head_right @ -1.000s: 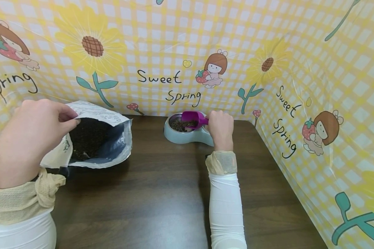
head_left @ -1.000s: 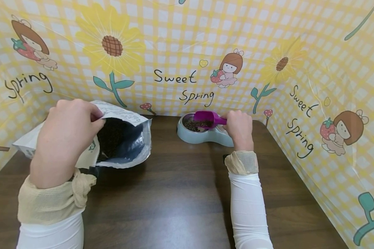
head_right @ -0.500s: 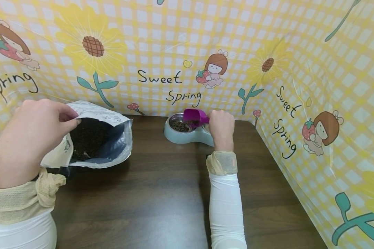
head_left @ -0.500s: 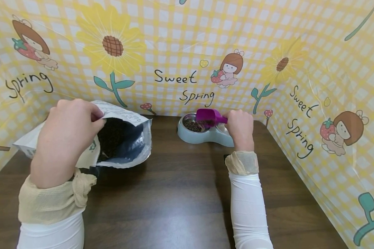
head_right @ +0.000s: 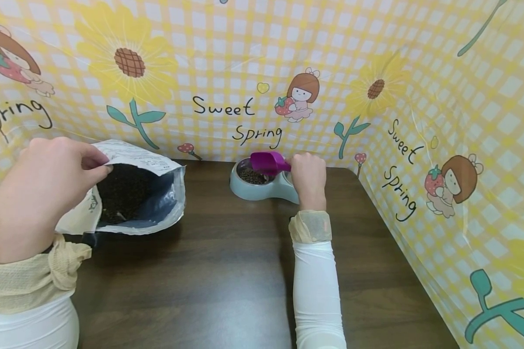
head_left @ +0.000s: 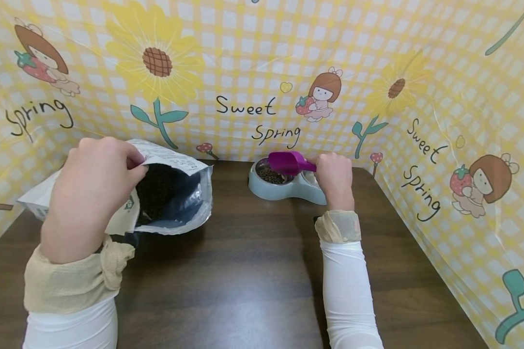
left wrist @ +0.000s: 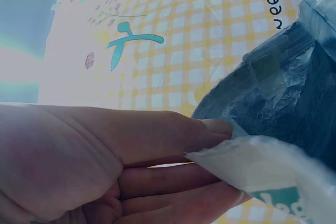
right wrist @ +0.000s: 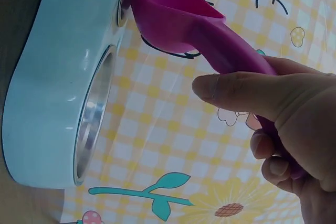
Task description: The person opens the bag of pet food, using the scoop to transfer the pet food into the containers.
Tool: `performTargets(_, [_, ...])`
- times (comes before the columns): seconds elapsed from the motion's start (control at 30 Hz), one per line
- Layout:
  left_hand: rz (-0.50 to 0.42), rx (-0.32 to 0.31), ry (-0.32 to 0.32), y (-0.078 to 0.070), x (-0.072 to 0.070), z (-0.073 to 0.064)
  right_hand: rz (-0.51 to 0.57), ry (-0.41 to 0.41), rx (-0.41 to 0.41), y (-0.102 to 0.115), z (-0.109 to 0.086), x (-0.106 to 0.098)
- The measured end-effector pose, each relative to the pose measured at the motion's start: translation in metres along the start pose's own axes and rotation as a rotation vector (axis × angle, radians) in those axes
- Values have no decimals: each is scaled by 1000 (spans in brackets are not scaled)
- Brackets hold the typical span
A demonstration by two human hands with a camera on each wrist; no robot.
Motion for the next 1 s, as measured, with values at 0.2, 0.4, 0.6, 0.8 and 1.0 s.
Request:
performTargets(0.2, [6,9,-3,0,-1,0,-10,-1,16,-2,0,3])
performTargets(0.4, [5,5,-2,1,0,0,-2,7,24,-3,0,4])
performTargets(0.6, [1,-2,-1,2,0,0,2,-46,10,0,-1,0])
performTargets(0.8, [-8,-5,-3,2,0,-1,6,-123,-80,1,-2,4])
performTargets(1.0, [-15,-5,-5,2,-1,-1,20,-135,-66,-7,-3,9])
Point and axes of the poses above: each hand's wrist, its own z-axis towards the middle knuckle, its own x-axis out of the palm, y = z × x, the point moved 6 cm from there along z, towards the middle knuckle, and after that the axes turned 8 degrees about x, right-handed, at the moved point
